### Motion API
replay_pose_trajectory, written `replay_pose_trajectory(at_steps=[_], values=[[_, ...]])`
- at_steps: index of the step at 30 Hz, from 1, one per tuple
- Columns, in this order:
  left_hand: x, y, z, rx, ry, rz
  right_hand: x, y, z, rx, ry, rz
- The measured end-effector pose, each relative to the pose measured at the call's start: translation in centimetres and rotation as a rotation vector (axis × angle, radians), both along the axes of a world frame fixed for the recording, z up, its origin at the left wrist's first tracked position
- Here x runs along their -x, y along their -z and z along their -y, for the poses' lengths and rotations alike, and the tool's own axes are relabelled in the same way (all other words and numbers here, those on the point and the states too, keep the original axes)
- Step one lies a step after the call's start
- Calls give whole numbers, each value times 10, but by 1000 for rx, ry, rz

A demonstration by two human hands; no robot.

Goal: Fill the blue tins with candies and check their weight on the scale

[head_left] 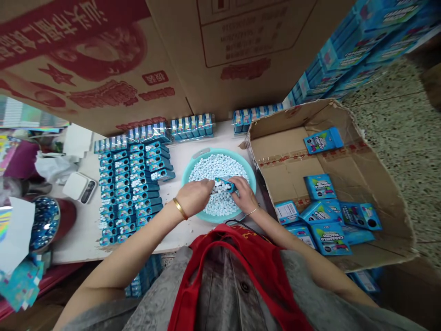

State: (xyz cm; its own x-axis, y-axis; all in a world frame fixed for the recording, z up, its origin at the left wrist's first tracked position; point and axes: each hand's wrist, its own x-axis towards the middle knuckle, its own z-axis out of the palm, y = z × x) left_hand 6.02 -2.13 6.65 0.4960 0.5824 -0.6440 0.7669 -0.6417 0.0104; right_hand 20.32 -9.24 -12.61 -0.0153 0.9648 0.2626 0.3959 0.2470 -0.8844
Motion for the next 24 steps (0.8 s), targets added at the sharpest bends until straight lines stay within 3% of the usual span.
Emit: replay_pose_trajectory(at_steps=[5,8,10,13,17,20,24], values=[[-29,-26,14,-102,78,-96,3,3,1,8,-3,-32],[-13,-18,1,-149,7,-32,-2,6,0,35,27,-67],[7,7,-16,-191,-73,11,-7,7,-1,49,57,-86],[35,67,-37,-182,-183,39,-15,5,-3,72,100,-95],[49,144,-29,-80,-206,99,-22,-2,-6,95,140,-87],[45,173,0,22,-202,185,-23,-5,-9,106,168,-83],[42,184,30,159,-219,313,-23,-5,-12,119,217,-92]])
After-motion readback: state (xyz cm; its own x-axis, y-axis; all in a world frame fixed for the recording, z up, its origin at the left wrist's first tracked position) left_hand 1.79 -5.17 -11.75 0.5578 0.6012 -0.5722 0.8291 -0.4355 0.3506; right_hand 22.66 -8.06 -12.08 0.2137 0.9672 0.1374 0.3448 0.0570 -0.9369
